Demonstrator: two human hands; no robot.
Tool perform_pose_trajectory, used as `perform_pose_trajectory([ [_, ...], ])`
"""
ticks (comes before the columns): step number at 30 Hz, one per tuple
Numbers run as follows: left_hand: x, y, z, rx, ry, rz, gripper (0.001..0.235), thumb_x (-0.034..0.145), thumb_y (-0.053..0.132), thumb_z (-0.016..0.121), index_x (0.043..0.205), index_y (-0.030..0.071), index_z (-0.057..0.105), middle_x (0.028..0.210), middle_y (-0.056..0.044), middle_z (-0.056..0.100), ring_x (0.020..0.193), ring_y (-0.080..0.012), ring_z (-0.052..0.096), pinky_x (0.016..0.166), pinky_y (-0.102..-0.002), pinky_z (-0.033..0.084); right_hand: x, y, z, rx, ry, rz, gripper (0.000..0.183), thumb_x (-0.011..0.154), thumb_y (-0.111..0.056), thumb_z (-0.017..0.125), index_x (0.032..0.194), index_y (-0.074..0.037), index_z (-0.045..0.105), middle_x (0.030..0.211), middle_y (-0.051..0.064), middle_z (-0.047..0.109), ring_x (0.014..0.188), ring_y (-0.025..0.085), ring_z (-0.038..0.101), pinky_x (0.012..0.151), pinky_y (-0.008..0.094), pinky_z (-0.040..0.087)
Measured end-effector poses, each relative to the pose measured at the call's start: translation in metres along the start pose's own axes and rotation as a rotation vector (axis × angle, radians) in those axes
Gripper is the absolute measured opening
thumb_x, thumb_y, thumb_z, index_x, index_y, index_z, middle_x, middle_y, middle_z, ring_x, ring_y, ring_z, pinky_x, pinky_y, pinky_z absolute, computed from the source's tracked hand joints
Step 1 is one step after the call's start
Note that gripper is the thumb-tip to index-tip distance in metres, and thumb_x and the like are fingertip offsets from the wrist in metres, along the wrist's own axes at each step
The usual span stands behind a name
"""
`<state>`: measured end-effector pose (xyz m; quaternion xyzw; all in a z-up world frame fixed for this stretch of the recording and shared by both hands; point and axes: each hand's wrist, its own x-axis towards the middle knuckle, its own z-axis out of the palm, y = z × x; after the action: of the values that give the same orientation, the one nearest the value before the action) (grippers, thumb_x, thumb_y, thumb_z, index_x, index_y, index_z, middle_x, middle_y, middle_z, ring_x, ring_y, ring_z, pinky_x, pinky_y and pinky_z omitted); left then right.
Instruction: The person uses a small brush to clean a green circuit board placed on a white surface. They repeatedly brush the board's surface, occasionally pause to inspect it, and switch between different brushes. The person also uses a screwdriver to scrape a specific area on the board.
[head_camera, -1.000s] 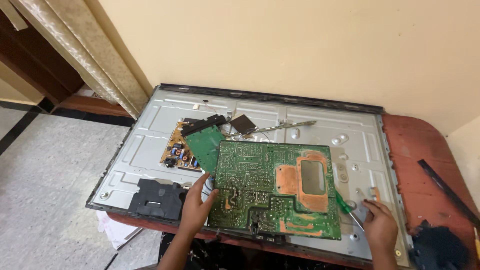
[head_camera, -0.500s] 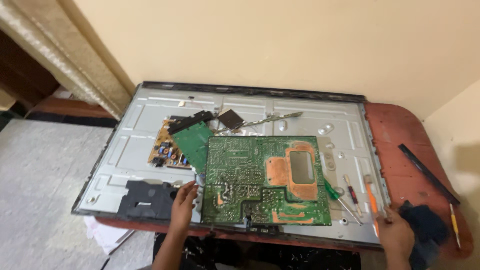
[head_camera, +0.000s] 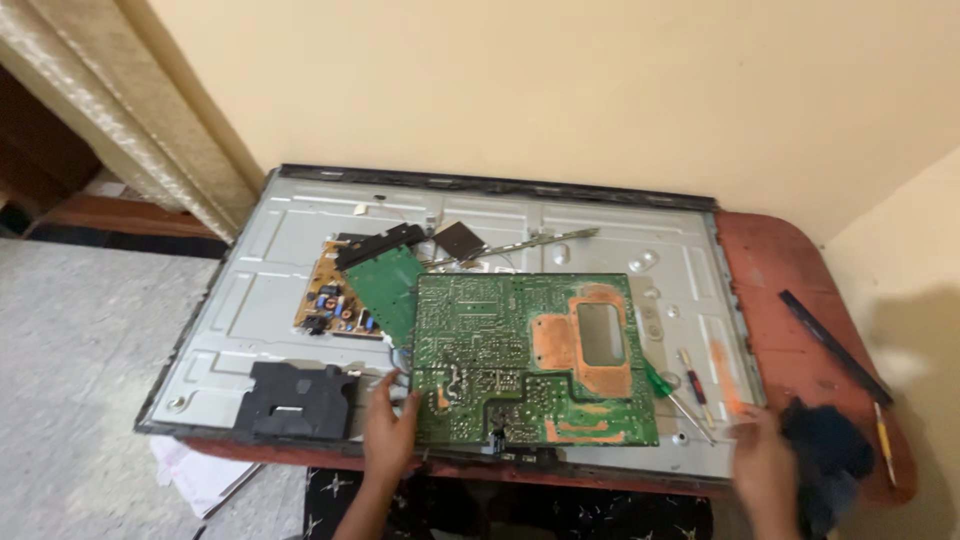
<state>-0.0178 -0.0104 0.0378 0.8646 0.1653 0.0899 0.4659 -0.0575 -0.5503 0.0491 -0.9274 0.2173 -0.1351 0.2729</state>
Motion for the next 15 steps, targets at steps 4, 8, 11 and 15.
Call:
perform_pose_trajectory([
  [4,-0.004,0.064,0.001,0.412,-0.005,0.4,0.057,0.098,0.043,0.052,0.148,0.016,0.048,0.155,-0.013,0.046,0.144,-0.0316,0.04,0.119,-0.051,0.026,-0.076,-0.074,0.024,0.318,-0.296,-0.08,0.053,0.098,-0.015,0.053,0.149,-0.026,0.052,0.116,0.013,0.071,0.098,0.027,0.074,0.088,0.039,0.058],
  [8,0.017,0.118,0.042,0.524,-0.151,0.554,0.064,0.1,0.052,0.042,0.155,0.02,0.039,0.166,-0.01,0.026,0.152,-0.0329,0.021,0.121,-0.059,0.01,-0.136,-0.142,0.056,0.371,-0.334,-0.473,0.053,0.101,-0.015,0.05,0.153,-0.023,0.051,0.147,0.021,0.059,0.129,0.034,0.059,0.105,0.044,0.047],
  [11,0.029,0.131,0.072,0.568,-0.233,0.533,0.065,0.101,0.054,0.039,0.158,0.023,0.034,0.17,-0.008,0.018,0.156,-0.031,0.015,0.123,-0.06,0.007,-0.155,-0.15,0.056,0.379,-0.547,-0.254,0.052,0.098,-0.023,0.05,0.15,-0.028,0.053,0.136,0.014,0.068,0.122,0.025,0.066,0.108,0.039,0.053],
  [15,0.03,0.119,0.088,0.619,-0.167,0.591,0.068,0.099,0.055,0.04,0.158,0.023,0.033,0.169,-0.009,0.017,0.156,-0.0307,0.013,0.121,-0.061,0.006,-0.148,-0.102,0.023,0.386,-0.418,-0.092,0.049,0.102,-0.009,0.042,0.143,-0.025,0.062,0.13,0.015,0.072,0.118,0.024,0.072,0.1,0.04,0.059],
])
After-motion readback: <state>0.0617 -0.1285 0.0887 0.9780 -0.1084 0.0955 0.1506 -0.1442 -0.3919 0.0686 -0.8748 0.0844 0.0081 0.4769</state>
